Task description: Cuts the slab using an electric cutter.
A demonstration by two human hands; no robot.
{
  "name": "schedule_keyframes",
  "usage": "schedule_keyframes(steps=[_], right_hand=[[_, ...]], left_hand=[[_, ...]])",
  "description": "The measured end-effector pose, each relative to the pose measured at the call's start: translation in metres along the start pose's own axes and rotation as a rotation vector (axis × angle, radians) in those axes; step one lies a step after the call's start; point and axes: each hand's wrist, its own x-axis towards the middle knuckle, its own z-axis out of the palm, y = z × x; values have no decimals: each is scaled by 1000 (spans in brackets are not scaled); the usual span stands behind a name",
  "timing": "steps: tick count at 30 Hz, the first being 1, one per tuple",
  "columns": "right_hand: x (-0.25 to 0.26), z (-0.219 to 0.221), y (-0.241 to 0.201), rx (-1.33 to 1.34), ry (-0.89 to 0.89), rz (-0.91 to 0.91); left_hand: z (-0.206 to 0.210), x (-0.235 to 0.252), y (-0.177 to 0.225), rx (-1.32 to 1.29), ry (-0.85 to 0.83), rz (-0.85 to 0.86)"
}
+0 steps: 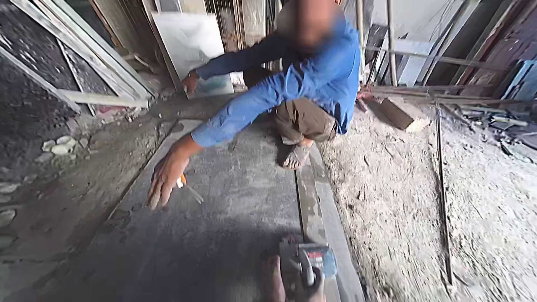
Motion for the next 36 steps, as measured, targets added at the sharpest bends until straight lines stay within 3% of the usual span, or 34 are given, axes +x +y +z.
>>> schedule_keyframes(steps=[3, 7, 32, 36], right_hand=[[-7, -6, -9, -13, 2, 69], [4, -2, -16, 5, 58, -2], [9, 4, -23, 0, 72, 9], [10, 1, -26, 9, 27, 11]], left_hand=[[1, -4, -3, 12, -19, -6], [2, 12, -1, 17, -6, 25], [3, 26, -2, 27, -42, -27], [11, 30, -9, 11, 22, 15]])
